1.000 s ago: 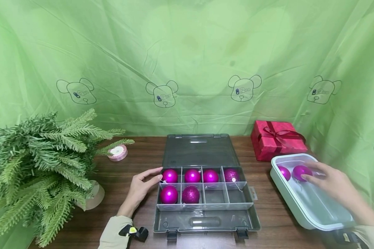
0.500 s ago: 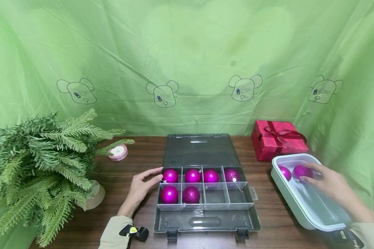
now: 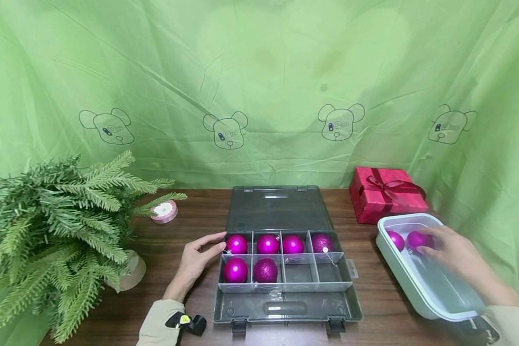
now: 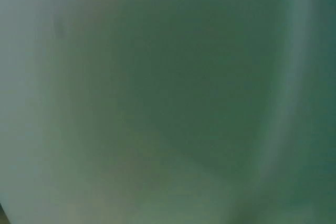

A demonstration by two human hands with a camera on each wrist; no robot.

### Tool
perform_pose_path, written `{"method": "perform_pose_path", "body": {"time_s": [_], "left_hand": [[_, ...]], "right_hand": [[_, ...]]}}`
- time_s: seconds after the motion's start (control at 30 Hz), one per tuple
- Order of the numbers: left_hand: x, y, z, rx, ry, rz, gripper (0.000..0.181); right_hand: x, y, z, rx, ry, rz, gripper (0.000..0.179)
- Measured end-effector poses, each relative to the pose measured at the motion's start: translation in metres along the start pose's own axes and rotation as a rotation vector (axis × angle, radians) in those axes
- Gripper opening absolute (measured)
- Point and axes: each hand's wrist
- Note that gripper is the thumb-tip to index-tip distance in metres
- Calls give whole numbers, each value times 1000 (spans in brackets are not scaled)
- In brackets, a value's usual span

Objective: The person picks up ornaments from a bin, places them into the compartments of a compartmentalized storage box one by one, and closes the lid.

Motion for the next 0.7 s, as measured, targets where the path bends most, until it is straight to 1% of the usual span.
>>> {"method": "perform_pose_path", "body": {"time_s": [0.2, 0.37, 0.57, 0.7], "left_hand": [[0, 0, -1, 3, 1, -1, 32], [-1, 0, -1, 0, 11, 8, 33], [0, 0, 0, -1, 5, 13, 32], [0, 0, 0, 3, -1, 1, 33]], "right_hand": [[0, -1, 2, -21, -18, -26, 47], [0, 0, 0, -35, -16, -5, 47], [1, 0, -3, -53, 3, 38, 48], [2, -3, -5, -46, 24, 29, 50]]}}
Point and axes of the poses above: each hand's wrist, its own z-axis towards the middle knuckle, its own y-axis out of the palm, x = y × z, and after that the axes turned 12 degrees about -z, right-handed
